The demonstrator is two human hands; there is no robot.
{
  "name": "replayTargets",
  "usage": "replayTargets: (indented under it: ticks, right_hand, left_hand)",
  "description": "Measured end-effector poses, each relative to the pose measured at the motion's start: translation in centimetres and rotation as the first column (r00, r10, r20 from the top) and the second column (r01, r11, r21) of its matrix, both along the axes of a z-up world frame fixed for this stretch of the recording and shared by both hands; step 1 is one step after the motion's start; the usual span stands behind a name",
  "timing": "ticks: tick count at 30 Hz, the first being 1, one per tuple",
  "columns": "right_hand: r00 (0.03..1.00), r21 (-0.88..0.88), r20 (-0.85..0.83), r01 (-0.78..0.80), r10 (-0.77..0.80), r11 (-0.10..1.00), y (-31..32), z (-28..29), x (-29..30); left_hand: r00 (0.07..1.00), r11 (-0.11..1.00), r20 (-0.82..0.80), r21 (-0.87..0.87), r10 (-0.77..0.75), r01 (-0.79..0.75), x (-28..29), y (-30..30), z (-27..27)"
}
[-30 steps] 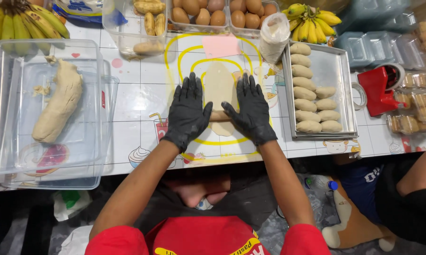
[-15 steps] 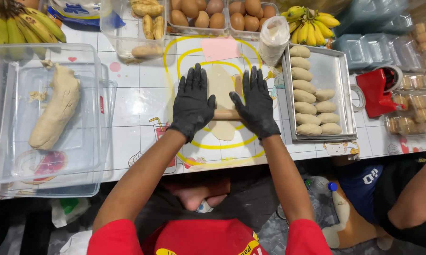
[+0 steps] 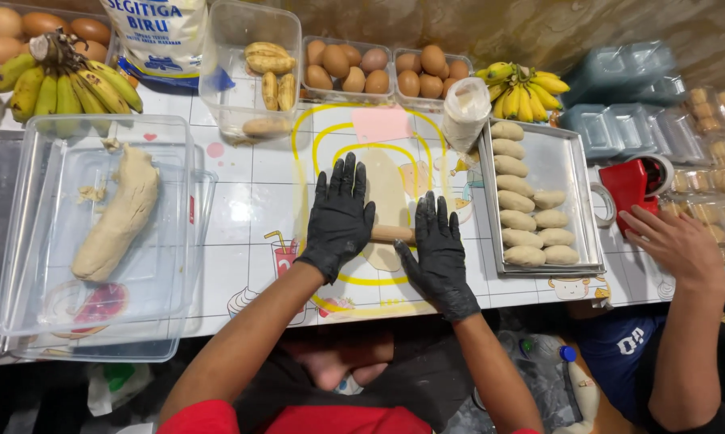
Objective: Rolling out and shaping dough on a mat using a rolling pin and hands
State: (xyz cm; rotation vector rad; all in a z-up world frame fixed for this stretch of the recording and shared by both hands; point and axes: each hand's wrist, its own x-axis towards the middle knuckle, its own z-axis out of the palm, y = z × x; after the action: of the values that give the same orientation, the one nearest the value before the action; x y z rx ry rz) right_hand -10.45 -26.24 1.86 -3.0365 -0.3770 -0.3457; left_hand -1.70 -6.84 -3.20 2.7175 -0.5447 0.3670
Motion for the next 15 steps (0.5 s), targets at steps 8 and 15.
replayTargets:
  ticks: [8, 15]
  right_hand:
    - [0.999, -0.069, 0.010, 0.045, -0.044, 0.997, -1.3, -1.9, 9.8]
    - [0.995, -0.008, 0.073, 0.066, -0.065, 0.998, -2.6, -4.3, 17.1]
  left_hand:
    - [0.993, 0.994, -0.042, -0.007, 0.113, -0.113, 4.5, 0.0, 3.6]
    - [0.994, 0.994, -0.006, 0.015, 0.111, -0.111, 6.4, 0.0, 0.2]
